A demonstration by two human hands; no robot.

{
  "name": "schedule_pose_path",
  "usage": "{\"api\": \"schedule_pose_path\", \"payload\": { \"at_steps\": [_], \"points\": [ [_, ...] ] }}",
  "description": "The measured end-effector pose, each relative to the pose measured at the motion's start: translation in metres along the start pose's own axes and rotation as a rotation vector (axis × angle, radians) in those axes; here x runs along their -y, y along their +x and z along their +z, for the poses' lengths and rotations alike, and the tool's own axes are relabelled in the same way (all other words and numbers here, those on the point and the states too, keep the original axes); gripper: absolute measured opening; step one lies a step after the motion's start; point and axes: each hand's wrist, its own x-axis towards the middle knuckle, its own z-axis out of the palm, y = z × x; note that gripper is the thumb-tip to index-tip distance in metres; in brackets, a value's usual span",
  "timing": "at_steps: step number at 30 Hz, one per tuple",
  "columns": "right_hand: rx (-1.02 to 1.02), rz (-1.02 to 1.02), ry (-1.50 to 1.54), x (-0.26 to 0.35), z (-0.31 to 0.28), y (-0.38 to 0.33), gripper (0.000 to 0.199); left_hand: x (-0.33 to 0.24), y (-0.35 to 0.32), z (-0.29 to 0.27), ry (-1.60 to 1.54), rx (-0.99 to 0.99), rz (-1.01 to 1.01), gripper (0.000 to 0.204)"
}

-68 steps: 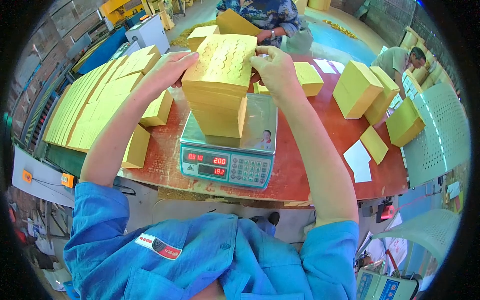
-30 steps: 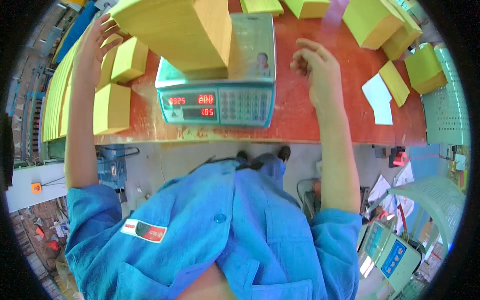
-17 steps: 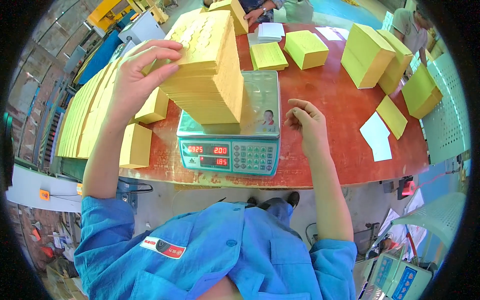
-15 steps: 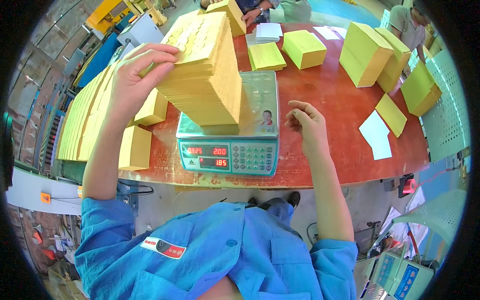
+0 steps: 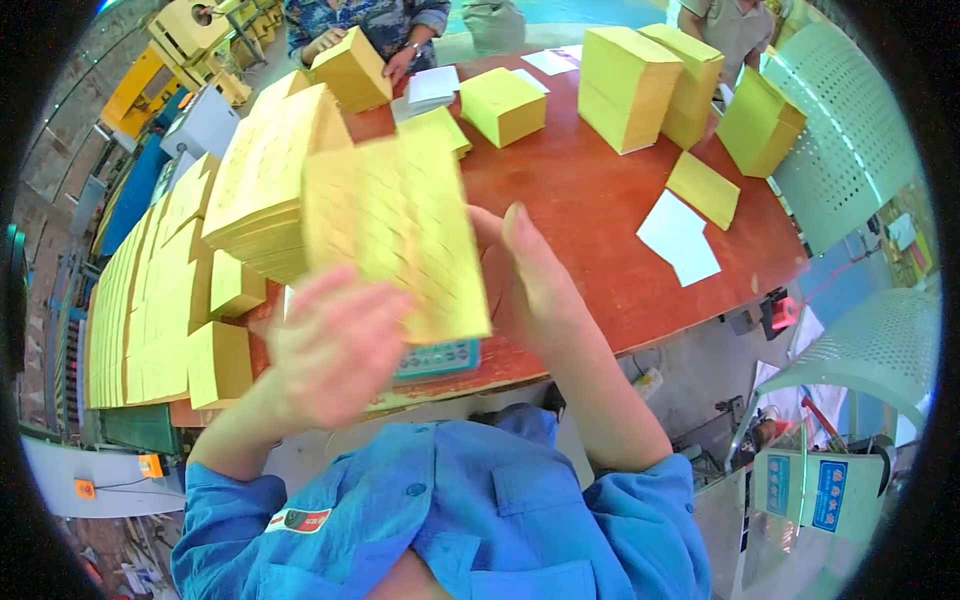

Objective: Weighing stacks of yellow paper on a scale and then using a machine to band them together.

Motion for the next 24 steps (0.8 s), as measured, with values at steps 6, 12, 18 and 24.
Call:
{"api": "schedule_pose_path", "payload": {
  "at_steps": [6,12,18,24],
  "points": [
    [-0.348,0.096,-0.43,0.016,-0.073,-0.016,0.047,-0.019,0.002,0.085,-0.258,0.109,-0.164,0.031],
    [-0.445,0.041,-1.142,0.077,-0.201,0.024,0.038,-0.026,-0.044,0.085,-0.653,0.302,-0.845,0.036],
    [-0.337,-0.096,-0.885,0.17,-0.246,0.187,0.04,-0.07,-0.074,0.069,-0.61,0.164,-1.318,0.026],
    [-0.287,0.165,-1.157,0.164,-0.341,0.337,0.042,-0.117,-0.073,0.069,-0.444,-0.009,-1.641,0.022]
  ]
}}
